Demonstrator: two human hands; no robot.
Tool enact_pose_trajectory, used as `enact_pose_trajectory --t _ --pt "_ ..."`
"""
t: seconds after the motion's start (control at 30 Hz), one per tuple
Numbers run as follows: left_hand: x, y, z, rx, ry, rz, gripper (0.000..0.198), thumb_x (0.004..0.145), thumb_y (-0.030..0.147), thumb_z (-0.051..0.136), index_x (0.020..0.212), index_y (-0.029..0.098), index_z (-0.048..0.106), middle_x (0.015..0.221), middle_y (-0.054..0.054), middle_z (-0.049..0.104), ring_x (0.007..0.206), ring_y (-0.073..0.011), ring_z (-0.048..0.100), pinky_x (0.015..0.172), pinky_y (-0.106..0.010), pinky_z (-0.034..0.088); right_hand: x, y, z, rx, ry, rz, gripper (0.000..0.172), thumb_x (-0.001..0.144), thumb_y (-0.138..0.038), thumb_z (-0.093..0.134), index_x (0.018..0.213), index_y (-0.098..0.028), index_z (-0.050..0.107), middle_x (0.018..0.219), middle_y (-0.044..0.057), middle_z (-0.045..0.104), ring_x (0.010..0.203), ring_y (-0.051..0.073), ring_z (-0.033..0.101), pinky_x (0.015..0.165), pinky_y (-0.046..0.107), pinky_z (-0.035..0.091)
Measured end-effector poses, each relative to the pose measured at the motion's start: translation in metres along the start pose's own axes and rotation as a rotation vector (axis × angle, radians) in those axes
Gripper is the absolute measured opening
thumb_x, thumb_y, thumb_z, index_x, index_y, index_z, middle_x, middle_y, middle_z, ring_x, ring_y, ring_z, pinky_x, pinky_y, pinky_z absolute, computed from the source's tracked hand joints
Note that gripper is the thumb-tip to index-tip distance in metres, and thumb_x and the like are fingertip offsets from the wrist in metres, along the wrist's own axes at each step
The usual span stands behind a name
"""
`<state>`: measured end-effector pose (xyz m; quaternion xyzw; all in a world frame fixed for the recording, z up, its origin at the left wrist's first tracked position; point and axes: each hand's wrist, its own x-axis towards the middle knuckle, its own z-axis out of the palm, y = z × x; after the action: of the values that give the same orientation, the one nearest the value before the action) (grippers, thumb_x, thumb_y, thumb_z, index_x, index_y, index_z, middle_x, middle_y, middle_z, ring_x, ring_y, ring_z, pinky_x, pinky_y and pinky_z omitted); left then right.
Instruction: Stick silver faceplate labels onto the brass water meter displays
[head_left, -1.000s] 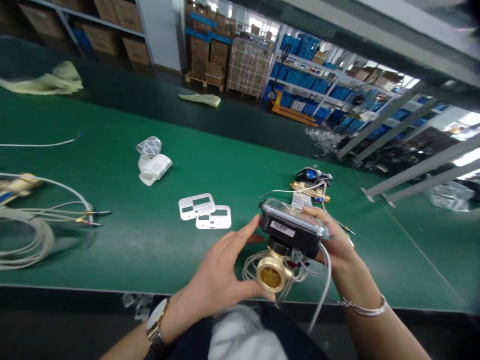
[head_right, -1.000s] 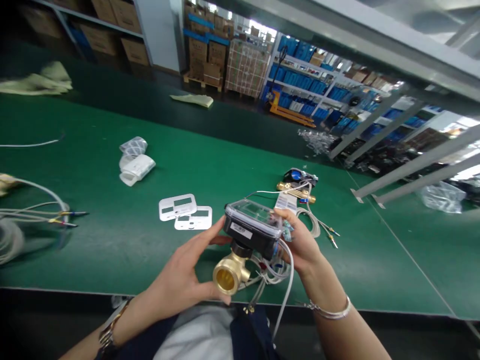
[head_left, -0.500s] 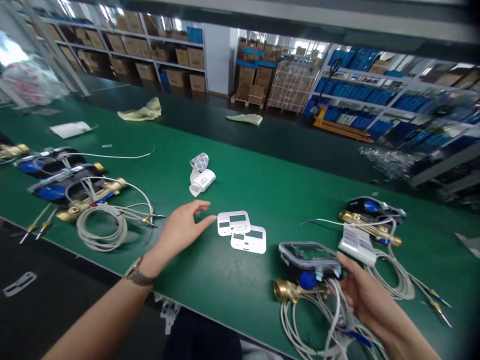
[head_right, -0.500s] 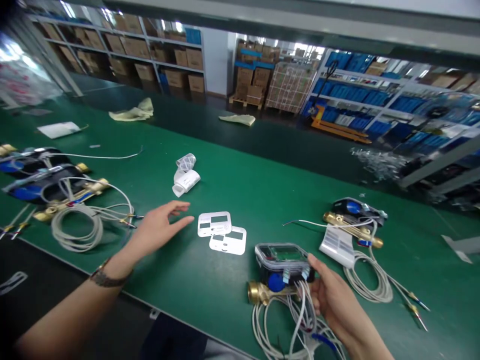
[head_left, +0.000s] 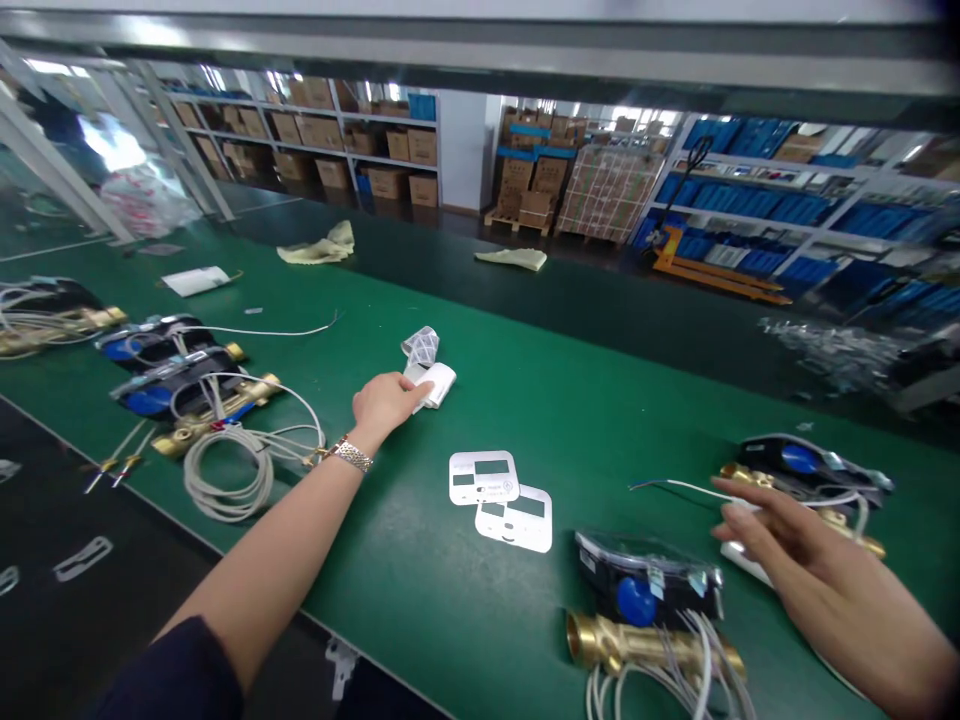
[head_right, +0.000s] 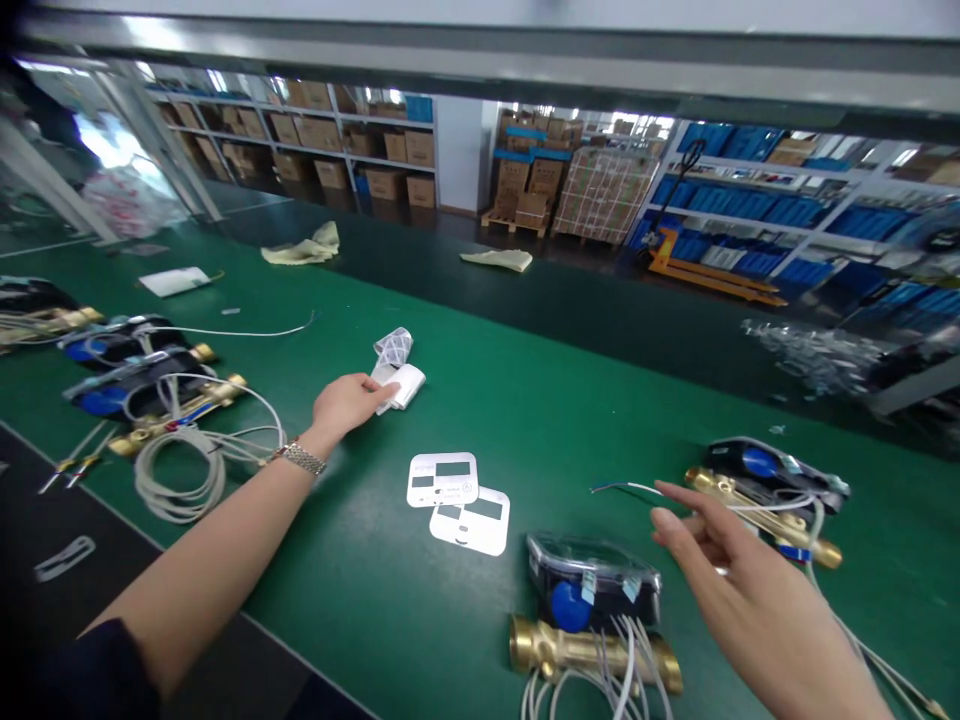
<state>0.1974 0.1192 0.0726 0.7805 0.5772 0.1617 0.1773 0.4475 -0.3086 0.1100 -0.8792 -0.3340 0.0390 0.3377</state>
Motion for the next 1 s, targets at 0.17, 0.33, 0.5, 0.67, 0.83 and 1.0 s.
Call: enact_pose_trajectory --t 0.17,0.33,0.5,0.67,0.83,1.0 --pt "-0.003 -0.004 0.01 -0.026 -0.003 -0.019 0.062 0.081 0.081 0.053 0.086 0.023 0.075 0.097 -0.014 0.079 0.097 -0.0344 0.072 0.08 -0.037 0.046 0.059 -0.095 0.031 -0.037 -0.225 -0.414 0.044 0.087 -0.068 0.062 0.11 -0.034 0.078 0.119 0.008 0.075 0.112 0.035 0.065 0.1 0.053 0.045" --pt "-0.009 -0.009 0.013 -0.094 0.021 0.004 0.047 0.087 0.068 0.061 0.092 0.022 0.074 0.099 -0.01 0.078 0.096 -0.028 0.071 0.085 -0.038 0.048 0.136 -0.167 0.139 0.228 -0.545 -0.446 0.026 0.086 -0.038 0.075 0.108 -0.025 0.079 0.117 0.009 0.077 0.106 0.03 0.068 0.1 0.047 0.048" --pt "-0.013 -0.014 0.015 -0.194 0.05 0.03 0.042 0.089 0.059 0.067 0.094 0.019 0.072 0.097 -0.007 0.075 0.095 -0.0236 0.069 0.095 -0.043 0.049 0.173 -0.209 0.239 0.327 -0.541 -0.351 0.028 0.086 -0.031 0.078 0.108 -0.014 0.072 0.11 0.013 0.075 0.095 0.021 0.069 0.086 0.037 0.055" --pt "-0.004 -0.021 0.022 -0.425 0.049 0.027 0.037 0.091 0.053 0.07 0.095 0.016 0.071 0.09 -0.004 0.072 0.084 -0.0193 0.067 0.087 -0.04 0.053 0.168 -0.222 0.281 0.385 -0.621 -0.229 0.027 0.097 -0.037 0.068 0.084 -0.014 0.064 0.075 -0.003 0.064 0.063 0.01 0.059 0.063 0.026 0.053" --pt "0.004 -0.023 0.029 -0.761 -0.006 0.08 0.052 0.099 0.062 0.052 0.09 0.014 0.07 0.083 -0.003 0.07 0.071 -0.0152 0.063 0.069 -0.031 0.051 0.156 -0.22 0.288 0.447 -0.58 -0.233 0.03 0.1 -0.042 0.061 0.088 -0.014 0.066 0.074 0.0 0.065 0.062 0.011 0.059 0.061 0.025 0.051" --pt "0.006 -0.023 0.032 -0.922 -0.018 0.084 0.054 0.093 0.066 0.058 0.079 0.015 0.069 0.073 0.0 0.067 0.065 -0.0148 0.06 0.065 -0.029 0.046 0.143 -0.219 0.276 0.321 -0.27 -0.426 0.037 0.089 -0.039 0.072 0.118 -0.017 0.069 0.107 0.011 0.07 0.097 0.024 0.063 0.088 0.041 0.053"
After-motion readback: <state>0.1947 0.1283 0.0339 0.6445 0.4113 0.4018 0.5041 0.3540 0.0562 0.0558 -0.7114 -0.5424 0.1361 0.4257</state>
